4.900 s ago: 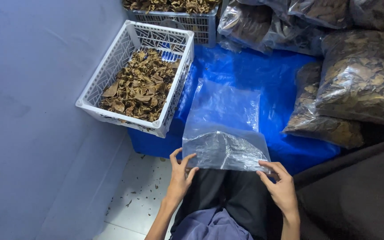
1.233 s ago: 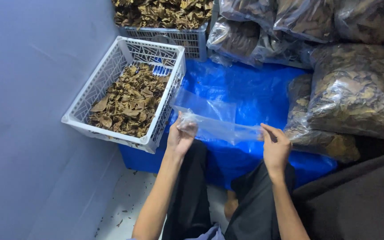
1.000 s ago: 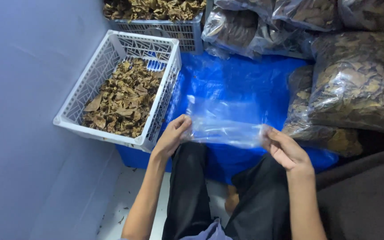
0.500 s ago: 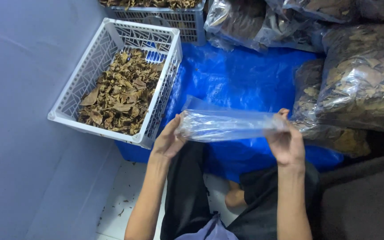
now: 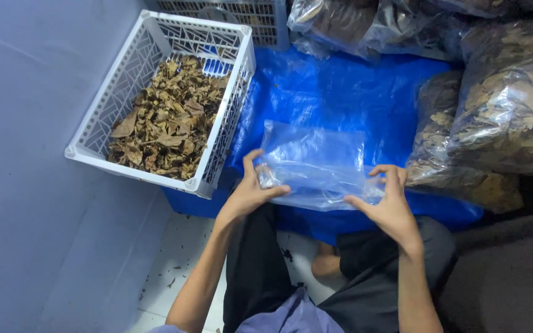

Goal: The person picks up handfuls of dried leaves from a white plastic crate and puts them into a clear plastic bag resting on a blue surface.

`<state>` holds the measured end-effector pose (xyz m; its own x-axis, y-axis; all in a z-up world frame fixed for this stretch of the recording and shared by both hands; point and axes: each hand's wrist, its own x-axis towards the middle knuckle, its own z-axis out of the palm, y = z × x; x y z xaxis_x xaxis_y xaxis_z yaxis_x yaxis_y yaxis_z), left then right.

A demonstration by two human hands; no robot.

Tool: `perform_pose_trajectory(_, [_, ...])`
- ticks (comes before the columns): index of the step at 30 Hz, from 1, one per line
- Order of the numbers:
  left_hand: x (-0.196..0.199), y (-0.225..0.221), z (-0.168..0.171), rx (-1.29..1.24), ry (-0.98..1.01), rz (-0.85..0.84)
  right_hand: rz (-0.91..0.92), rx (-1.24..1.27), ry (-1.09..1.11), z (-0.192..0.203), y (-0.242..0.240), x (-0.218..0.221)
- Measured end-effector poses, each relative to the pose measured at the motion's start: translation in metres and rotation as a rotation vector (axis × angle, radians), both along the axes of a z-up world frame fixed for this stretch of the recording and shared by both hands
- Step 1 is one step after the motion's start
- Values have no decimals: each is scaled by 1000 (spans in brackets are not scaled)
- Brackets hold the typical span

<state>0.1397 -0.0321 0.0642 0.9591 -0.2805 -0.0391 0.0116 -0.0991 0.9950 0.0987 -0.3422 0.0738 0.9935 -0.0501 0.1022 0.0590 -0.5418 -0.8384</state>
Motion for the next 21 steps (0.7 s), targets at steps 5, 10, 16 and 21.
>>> perform_pose_trajectory(5, [-8, -15, 21, 476, -439, 132, -71, -285, -228, 10, 19, -4])
perform_pose_trajectory(10, [2, -12, 8, 658, -765, 187, 55, -548, -501, -10, 20, 5])
perform_pose_trajectory(16, [18, -15, 22, 775, -1047, 249, 115, -750, -767, -21, 5, 21])
perform_pose_trajectory(21, [28, -17, 10, 763, -1224, 203, 114, -646, -589, 23, 16, 13])
